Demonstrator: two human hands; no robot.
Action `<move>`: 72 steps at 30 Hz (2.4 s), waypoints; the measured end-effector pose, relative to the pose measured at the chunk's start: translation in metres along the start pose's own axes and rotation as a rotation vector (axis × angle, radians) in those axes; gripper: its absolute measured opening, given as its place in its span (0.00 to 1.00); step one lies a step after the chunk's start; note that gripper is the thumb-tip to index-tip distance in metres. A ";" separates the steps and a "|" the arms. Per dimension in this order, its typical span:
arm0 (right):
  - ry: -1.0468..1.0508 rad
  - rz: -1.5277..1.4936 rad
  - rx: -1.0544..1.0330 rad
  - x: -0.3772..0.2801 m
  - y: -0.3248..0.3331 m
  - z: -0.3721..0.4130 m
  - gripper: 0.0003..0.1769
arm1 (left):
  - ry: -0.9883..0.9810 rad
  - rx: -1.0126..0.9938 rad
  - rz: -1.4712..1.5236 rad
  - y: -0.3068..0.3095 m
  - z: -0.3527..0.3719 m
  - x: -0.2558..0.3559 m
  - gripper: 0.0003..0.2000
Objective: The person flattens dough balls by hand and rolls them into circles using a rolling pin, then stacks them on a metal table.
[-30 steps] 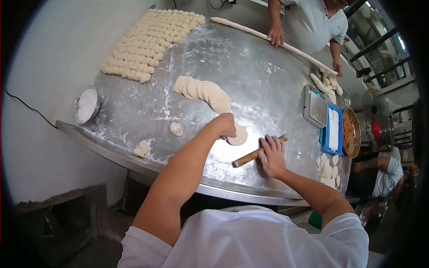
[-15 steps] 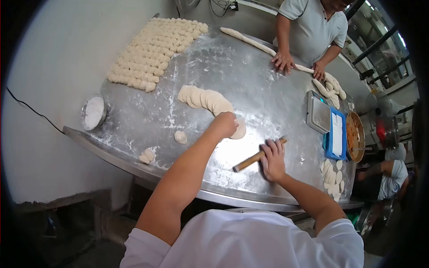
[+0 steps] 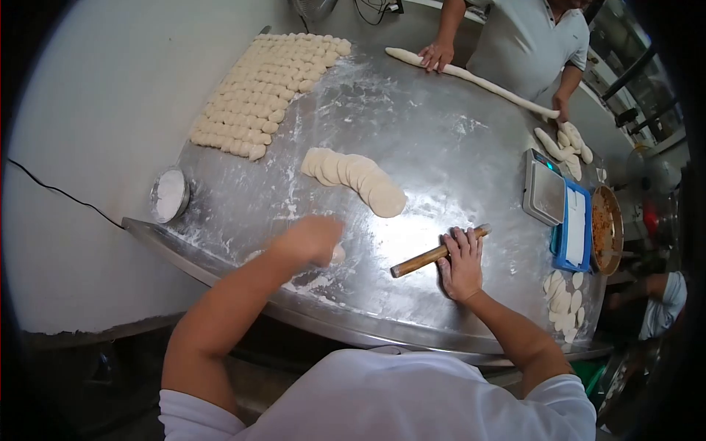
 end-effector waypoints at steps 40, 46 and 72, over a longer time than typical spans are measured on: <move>0.065 0.036 -0.142 0.002 0.008 -0.010 0.37 | -0.032 0.168 0.425 -0.063 -0.112 0.121 0.21; -0.226 -0.097 0.034 -0.035 -0.023 -0.137 0.35 | 0.100 0.299 0.486 -0.055 -0.098 0.106 0.32; 0.033 0.127 -0.070 0.019 0.008 0.011 0.29 | 0.014 0.027 0.610 -0.050 -0.116 0.086 0.17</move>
Point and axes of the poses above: each hand's wrist, its own z-axis away from the middle knuckle, its own y-axis out of the back of the hand, x = y × z, the point moved 2 cm from there along -z, towards the middle knuckle, and after that the axes turned 2 degrees about -y, right-handed, at the moved point
